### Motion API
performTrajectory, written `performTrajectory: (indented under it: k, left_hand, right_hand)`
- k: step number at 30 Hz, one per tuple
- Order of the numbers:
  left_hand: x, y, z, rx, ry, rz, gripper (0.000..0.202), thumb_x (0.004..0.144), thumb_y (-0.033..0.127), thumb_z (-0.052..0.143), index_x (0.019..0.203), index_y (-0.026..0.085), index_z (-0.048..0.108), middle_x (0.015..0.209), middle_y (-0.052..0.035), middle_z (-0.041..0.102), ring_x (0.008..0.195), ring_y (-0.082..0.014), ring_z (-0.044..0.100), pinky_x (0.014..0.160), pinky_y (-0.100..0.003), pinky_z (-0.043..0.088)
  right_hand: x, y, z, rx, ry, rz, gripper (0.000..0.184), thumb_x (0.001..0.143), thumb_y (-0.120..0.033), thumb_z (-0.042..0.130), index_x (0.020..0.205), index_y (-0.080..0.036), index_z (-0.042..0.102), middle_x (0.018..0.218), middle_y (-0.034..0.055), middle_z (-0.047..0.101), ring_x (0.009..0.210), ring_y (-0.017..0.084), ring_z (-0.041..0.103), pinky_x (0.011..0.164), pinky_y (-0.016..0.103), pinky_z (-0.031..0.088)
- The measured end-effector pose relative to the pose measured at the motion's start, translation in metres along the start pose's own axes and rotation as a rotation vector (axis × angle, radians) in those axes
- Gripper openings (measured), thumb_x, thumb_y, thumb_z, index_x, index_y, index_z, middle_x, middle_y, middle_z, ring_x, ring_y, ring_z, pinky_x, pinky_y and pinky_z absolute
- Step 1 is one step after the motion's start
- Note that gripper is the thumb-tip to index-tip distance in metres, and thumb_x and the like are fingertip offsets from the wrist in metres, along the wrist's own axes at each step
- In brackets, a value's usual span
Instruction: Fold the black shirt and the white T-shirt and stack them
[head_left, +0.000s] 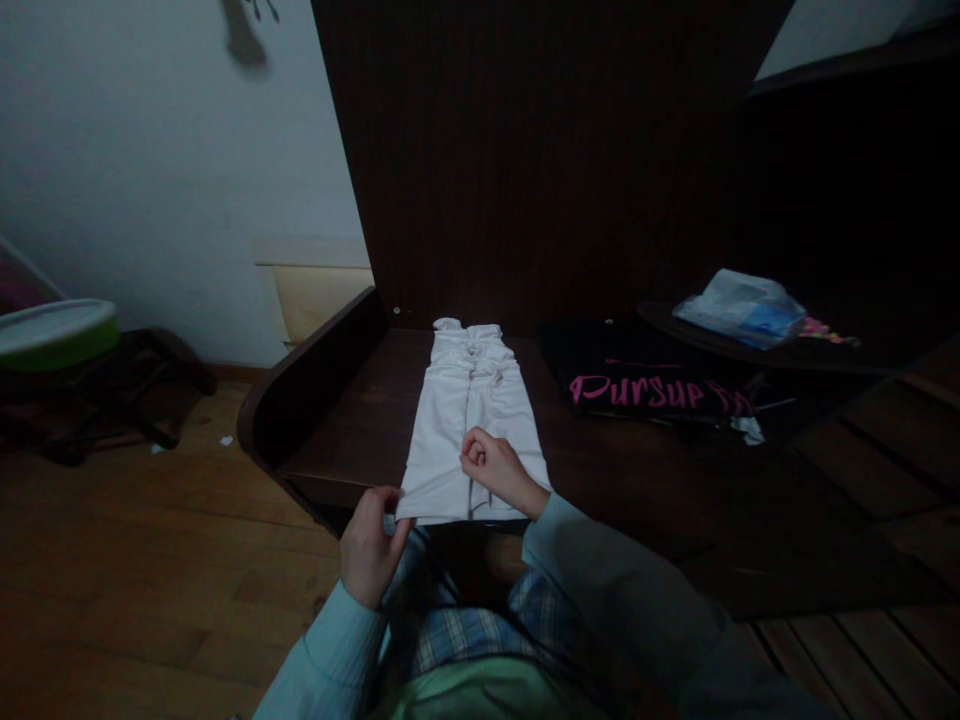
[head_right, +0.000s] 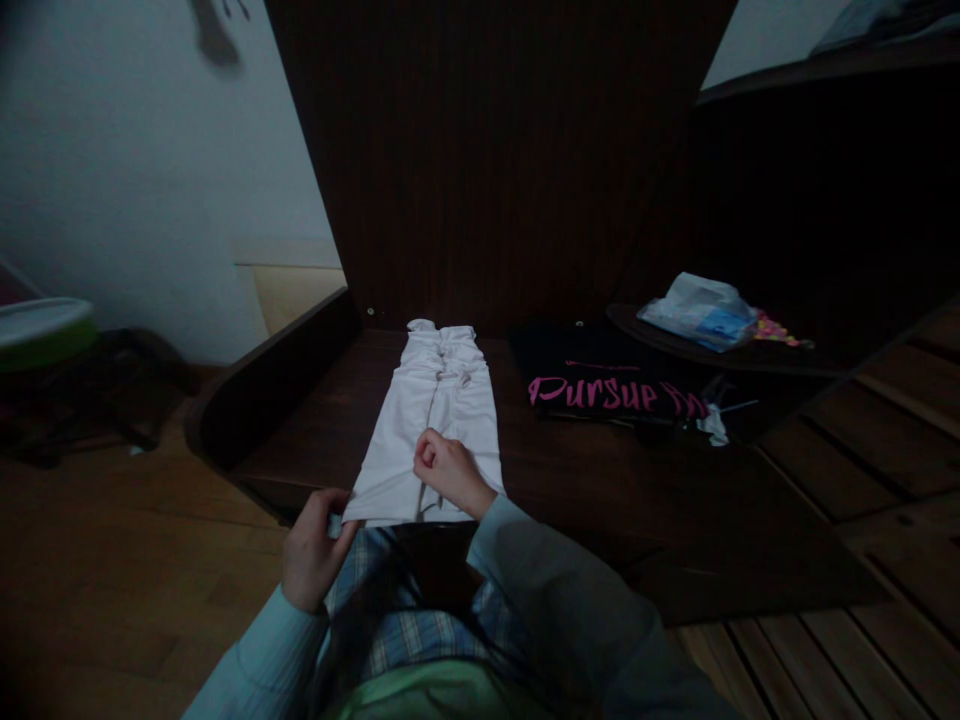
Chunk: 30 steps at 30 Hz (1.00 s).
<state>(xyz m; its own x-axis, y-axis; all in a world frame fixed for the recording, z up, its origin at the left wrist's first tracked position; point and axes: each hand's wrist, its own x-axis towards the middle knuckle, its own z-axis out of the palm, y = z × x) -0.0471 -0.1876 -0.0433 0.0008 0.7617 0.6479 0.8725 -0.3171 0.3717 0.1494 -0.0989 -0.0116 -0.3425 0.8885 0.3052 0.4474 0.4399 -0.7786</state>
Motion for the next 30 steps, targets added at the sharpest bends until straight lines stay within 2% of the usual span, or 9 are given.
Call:
performTrajectory:
  k: [2,5,11,14,18,21,25,28,30]
  left_hand:
    - [0.0008,-0.0006,-0.0002,-0.012,-0.038,0.028,0.016,0.079,0.028,0.046,0.09,0.018,0.05,0.077,-0.0039,0.057,0.072,-0.0172,0.058,0.062,-0.027,0.048]
    - [0.0008,-0.0017,0.0,-0.061,-0.107,0.005,0.016,0.078,0.027,0.045,0.09,0.019,0.051,0.076,-0.0029,0.058,0.071,-0.0168,0.059,0.061,-0.026,0.048]
    - [0.0001,0.0012,0.0026,-0.196,-0.145,-0.35,0.023,0.071,0.034,0.051,0.09,0.02,0.045,0.071,0.0002,0.061,0.059,-0.0165,0.061,0.051,-0.026,0.047]
    - [0.0019,0.0045,0.003,-0.338,-0.148,-0.402,0.022,0.069,0.034,0.052,0.085,0.021,0.044,0.067,0.0019,0.061,0.058,-0.0157,0.061,0.051,-0.025,0.048]
    - [0.0042,0.0071,0.0002,-0.343,-0.097,-0.379,0.021,0.066,0.034,0.053,0.081,0.021,0.045,0.062,0.0036,0.059,0.053,-0.0139,0.058,0.05,-0.024,0.046]
    - [0.0052,0.0071,-0.0032,-0.293,-0.109,-0.332,0.017,0.067,0.034,0.053,0.076,0.021,0.047,0.061,0.004,0.057,0.05,-0.0122,0.054,0.049,-0.022,0.044]
    - [0.0055,0.0051,-0.0053,-0.228,-0.135,-0.243,0.009,0.069,0.03,0.05,0.07,0.021,0.049,0.057,0.0042,0.051,0.05,-0.0117,0.05,0.05,-0.021,0.042]
    - [0.0052,0.0026,-0.0051,-0.181,-0.133,-0.159,0.007,0.071,0.026,0.049,0.074,0.02,0.051,0.064,0.0013,0.052,0.059,-0.0142,0.052,0.055,-0.024,0.044]
    - [0.0052,0.0007,-0.0052,-0.143,-0.14,-0.087,0.013,0.072,0.023,0.049,0.083,0.02,0.054,0.078,-0.0032,0.056,0.074,-0.0178,0.055,0.065,-0.029,0.047]
  right_hand:
    - [0.0,0.0008,0.0006,-0.009,-0.02,0.021,0.007,0.071,-0.018,0.055,0.073,-0.021,0.049,0.051,-0.0085,0.048,0.049,0.009,0.048,0.051,0.019,0.034]
    - [-0.0006,0.0004,0.0008,-0.016,-0.061,0.052,0.015,0.07,-0.025,0.062,0.079,-0.021,0.051,0.052,-0.0088,0.05,0.05,0.009,0.049,0.052,0.019,0.034]
    - [-0.0004,-0.0021,-0.0004,-0.014,-0.095,0.059,0.02,0.067,-0.024,0.066,0.081,-0.021,0.052,0.053,-0.0092,0.051,0.051,0.009,0.05,0.053,0.019,0.034]
    - [0.0001,-0.0016,-0.0002,-0.004,-0.096,0.045,0.017,0.069,-0.022,0.064,0.082,-0.021,0.053,0.052,-0.009,0.051,0.05,0.009,0.049,0.053,0.019,0.034]
    - [-0.0001,0.0002,0.0002,-0.011,-0.054,0.009,0.011,0.071,-0.019,0.057,0.082,-0.021,0.053,0.051,-0.0089,0.048,0.049,0.009,0.047,0.053,0.019,0.034]
    - [-0.0007,-0.0002,-0.0003,-0.034,-0.03,0.002,0.014,0.068,-0.011,0.051,0.079,-0.021,0.053,0.049,-0.0094,0.044,0.047,0.009,0.045,0.051,0.019,0.033]
    - [-0.0012,-0.0033,-0.0015,-0.062,-0.067,0.016,0.017,0.064,-0.007,0.049,0.074,-0.021,0.053,0.048,-0.0096,0.041,0.046,0.009,0.045,0.051,0.019,0.032]
    - [-0.0007,-0.0036,-0.0019,-0.049,-0.07,0.028,0.01,0.069,-0.013,0.051,0.074,-0.021,0.053,0.048,-0.0093,0.042,0.047,0.009,0.045,0.051,0.019,0.032]
    - [-0.0002,-0.0021,-0.0018,-0.025,-0.043,0.039,0.003,0.074,-0.021,0.05,0.075,-0.021,0.053,0.048,-0.0086,0.042,0.047,0.009,0.045,0.05,0.019,0.031]
